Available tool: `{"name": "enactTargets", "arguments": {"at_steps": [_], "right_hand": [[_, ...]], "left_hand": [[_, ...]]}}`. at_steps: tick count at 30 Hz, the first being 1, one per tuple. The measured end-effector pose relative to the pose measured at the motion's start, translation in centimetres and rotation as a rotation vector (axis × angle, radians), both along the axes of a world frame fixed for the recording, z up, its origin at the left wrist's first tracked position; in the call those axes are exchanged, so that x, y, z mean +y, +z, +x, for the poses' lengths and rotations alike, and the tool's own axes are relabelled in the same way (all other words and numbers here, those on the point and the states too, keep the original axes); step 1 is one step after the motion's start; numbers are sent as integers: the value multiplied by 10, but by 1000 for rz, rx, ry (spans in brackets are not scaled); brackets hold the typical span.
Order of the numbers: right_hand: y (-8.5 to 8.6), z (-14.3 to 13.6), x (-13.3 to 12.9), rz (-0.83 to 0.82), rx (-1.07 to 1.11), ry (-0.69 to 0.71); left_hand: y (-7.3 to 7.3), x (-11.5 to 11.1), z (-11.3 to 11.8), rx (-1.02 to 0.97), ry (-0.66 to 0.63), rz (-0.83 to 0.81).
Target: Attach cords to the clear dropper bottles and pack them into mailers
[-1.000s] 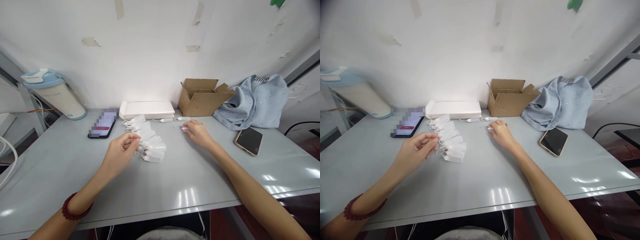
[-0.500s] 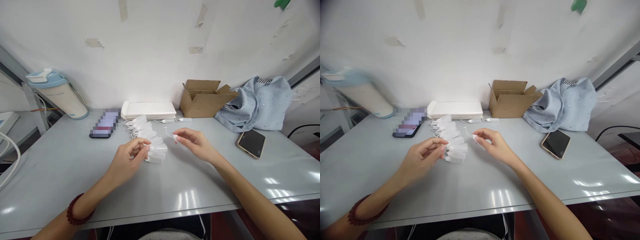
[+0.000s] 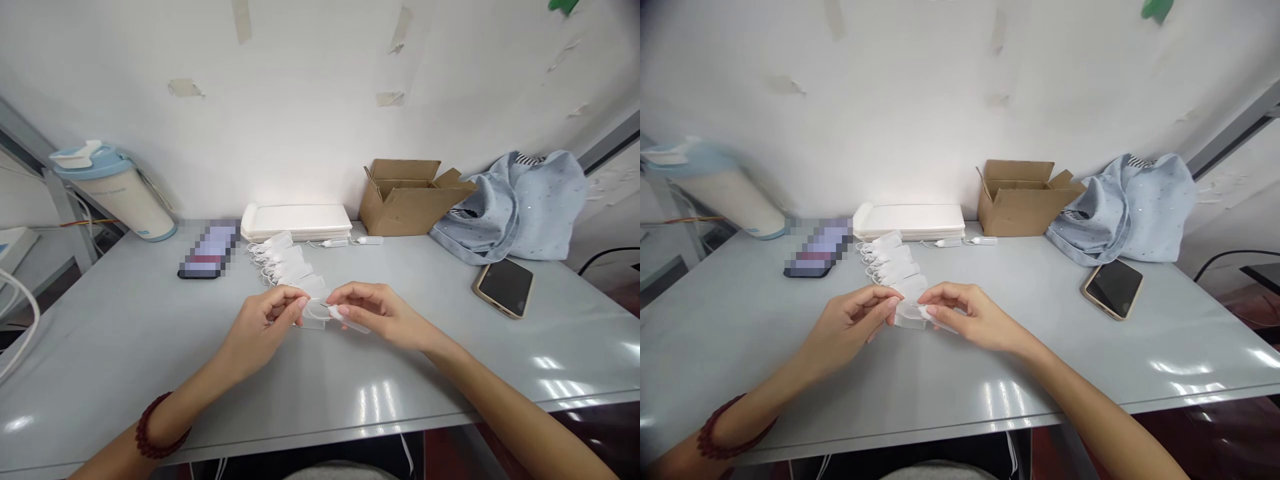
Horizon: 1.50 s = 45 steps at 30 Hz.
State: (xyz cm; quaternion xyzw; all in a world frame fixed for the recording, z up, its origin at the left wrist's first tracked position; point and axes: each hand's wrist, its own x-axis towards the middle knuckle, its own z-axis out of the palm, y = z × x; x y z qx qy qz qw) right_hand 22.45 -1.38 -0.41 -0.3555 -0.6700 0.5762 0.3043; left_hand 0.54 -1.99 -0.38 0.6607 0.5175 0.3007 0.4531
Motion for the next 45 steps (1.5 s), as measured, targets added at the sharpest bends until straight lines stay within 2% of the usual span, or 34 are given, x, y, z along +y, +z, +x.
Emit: {"name": "enactTargets", "arguments": {"at_steps": [4,9,15,22,35,45], "right_hand": [[-1,0,0,18,-5,-43],[-5,-2,-3,35,-21,-31],[-4,-7,-7,48,-6,-17],[-3,-8,-8,47,-3,-36],[-1,-7,-8,45,13,-48],[-1,-8,-8,63,0,-45]], "left_hand": [[0,0,0,-14,-31,-19],[0,-2,4,-49,-77,-66],[-5,-3,2,-188,-149,-172],[-4,-2,-1,-271,-188,-189],[0,-1,0,-269,-176,-193],[-1,-3,0,-230,-172,-152]]}}
